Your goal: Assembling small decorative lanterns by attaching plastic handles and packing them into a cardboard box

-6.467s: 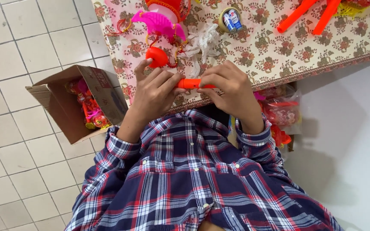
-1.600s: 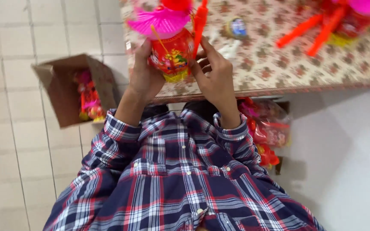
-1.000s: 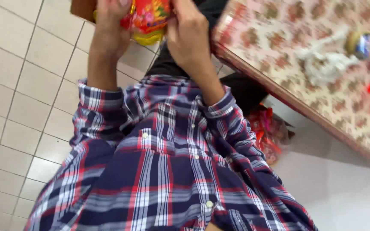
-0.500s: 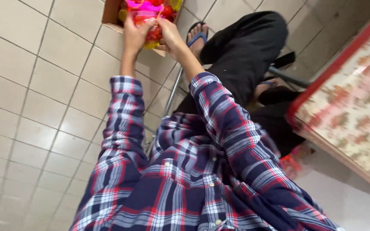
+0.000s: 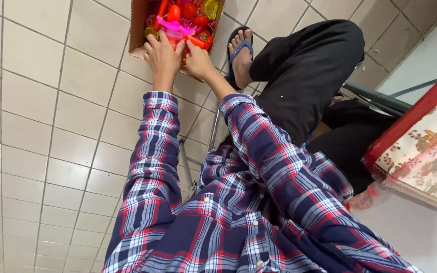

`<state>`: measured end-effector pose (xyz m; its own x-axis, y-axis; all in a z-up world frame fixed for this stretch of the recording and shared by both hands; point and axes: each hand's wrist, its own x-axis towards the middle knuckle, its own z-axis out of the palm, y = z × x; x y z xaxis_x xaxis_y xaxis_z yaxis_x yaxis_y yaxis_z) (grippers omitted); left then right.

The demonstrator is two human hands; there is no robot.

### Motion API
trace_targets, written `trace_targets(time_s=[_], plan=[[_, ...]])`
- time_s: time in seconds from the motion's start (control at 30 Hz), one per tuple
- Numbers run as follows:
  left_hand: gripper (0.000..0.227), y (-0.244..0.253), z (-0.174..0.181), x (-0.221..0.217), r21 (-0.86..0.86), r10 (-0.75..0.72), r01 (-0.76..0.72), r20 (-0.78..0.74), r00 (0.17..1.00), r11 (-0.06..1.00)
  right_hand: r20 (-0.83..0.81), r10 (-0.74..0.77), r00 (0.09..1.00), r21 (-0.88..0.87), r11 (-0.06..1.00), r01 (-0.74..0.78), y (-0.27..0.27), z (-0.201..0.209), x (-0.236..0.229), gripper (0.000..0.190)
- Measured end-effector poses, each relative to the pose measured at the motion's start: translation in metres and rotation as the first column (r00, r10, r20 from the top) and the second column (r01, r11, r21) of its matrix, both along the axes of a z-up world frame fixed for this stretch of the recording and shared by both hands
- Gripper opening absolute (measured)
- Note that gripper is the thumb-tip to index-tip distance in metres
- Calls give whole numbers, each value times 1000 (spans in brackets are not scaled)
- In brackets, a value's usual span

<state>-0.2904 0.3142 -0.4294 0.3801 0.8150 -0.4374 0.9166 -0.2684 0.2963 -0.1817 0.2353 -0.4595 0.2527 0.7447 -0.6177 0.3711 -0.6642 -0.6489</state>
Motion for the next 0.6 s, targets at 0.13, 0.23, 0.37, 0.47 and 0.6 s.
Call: trace_targets(time_s=[0.13,0.23,0.37,0.47,0.6], plan=[[78,-1,-9,-3,82,53,-46,-76,996,996,-36,80,996,-137,987,-84,7,56,3,69],[69,-1,-4,-2,74,39,-37,-37,999,997,101,169,980,-92,983,-160,11,77,10,38],[41,-9,88,27,80,-121,119,9,993,990,302,112,947,28,992,-126,9,164,25,43],[52,-17,219,64,7,-293,293,23,956,956,481,108,870,154,967,-204,-19,248,61,34],[45,-67,383,123,289,-600,542,174,781,789,558,-69,827,306,943,-128,-105,402,116,47]])
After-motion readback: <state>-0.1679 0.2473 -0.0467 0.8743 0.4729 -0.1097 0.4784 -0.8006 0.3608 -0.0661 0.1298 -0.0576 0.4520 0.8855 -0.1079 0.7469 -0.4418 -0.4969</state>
